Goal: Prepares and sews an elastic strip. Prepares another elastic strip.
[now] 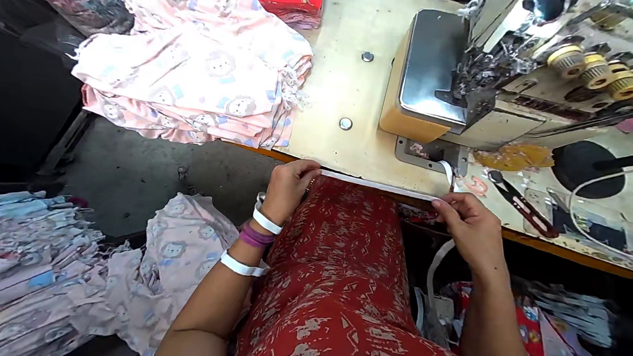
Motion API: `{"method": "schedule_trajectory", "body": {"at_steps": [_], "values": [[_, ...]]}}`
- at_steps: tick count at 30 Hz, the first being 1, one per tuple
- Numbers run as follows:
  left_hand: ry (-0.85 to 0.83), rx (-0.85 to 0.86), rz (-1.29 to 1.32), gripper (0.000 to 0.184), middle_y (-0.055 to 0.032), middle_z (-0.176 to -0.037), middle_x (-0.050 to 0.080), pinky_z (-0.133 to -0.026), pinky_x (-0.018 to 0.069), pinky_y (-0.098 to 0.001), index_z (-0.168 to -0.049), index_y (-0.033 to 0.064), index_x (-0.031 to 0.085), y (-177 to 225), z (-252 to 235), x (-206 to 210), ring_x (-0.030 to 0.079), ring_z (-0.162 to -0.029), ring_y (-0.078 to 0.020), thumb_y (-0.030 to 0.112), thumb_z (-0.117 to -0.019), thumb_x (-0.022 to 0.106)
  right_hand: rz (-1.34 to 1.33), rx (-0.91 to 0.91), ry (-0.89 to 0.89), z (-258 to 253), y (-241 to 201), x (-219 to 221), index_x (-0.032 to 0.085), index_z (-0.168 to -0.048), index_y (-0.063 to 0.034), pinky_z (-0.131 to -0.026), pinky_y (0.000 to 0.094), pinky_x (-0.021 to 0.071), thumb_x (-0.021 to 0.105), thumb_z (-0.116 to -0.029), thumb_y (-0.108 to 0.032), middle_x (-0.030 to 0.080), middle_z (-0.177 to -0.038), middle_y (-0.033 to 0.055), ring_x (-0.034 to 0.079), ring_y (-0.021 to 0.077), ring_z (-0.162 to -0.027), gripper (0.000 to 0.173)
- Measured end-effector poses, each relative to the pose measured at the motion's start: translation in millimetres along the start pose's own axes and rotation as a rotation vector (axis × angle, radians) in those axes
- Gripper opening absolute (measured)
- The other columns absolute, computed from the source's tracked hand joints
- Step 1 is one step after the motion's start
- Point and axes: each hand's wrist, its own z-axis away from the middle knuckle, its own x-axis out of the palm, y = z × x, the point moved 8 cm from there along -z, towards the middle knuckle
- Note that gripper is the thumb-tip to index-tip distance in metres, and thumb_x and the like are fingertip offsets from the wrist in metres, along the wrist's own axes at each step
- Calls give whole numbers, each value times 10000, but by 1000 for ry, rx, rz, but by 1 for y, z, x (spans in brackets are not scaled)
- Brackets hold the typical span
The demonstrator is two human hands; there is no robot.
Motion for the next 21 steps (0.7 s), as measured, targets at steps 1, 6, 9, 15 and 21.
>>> {"method": "schedule_trajectory", "body": {"at_steps": [1, 6, 9, 15, 21], "values": [[19, 4, -6, 107, -128, -879, 738, -745, 591, -353, -1003, -21, 739, -3, -1, 2, 710, -757, -174, 63, -950, 700, -8, 16, 2, -1, 4, 1, 647, -1070, 19, -581, 132, 436, 646, -988, -177, 604, -722, -31, 529, -53, -605, 212], [148, 69, -123, 202, -116, -828, 720, -696, 564, -383, -1031, -17, 715, -5, -3, 9, 687, -739, -229, 119, -894, 773, -27, 39, 33, 0, 14, -2, 648, -1059, 38, -626, 132, 490, 652, -979, -152, 637, -773, 7, 583, -40, -652, 206], [210, 94, -204, 365, -167, -860, 638, -753, 520, -468, -1037, -44, 674, -7, -7, 6, 627, -826, -333, 197, -825, 848, 2, 48, 48, -1, 15, -3, 652, -1056, 31, -621, 130, 489, 650, -985, -170, 641, -769, 6, 581, -44, -647, 214], [202, 87, -174, 360, -177, -893, 654, -810, 488, -504, -984, -35, 688, -16, -10, 3, 624, -870, -350, 224, -804, 861, 15, 72, 46, -4, 14, -2, 652, -1057, 20, -605, 122, 485, 652, -986, -175, 630, -742, -13, 580, -50, -628, 207], [196, 95, -121, 320, -171, -881, 645, -805, 505, -462, -959, -48, 671, -18, -9, 1, 620, -865, -320, 165, -809, 856, 110, 47, 43, -4, 13, -1, 671, -1068, 21, -615, 184, 498, 649, -992, -221, 648, -755, 35, 586, 5, -628, 255]]}}
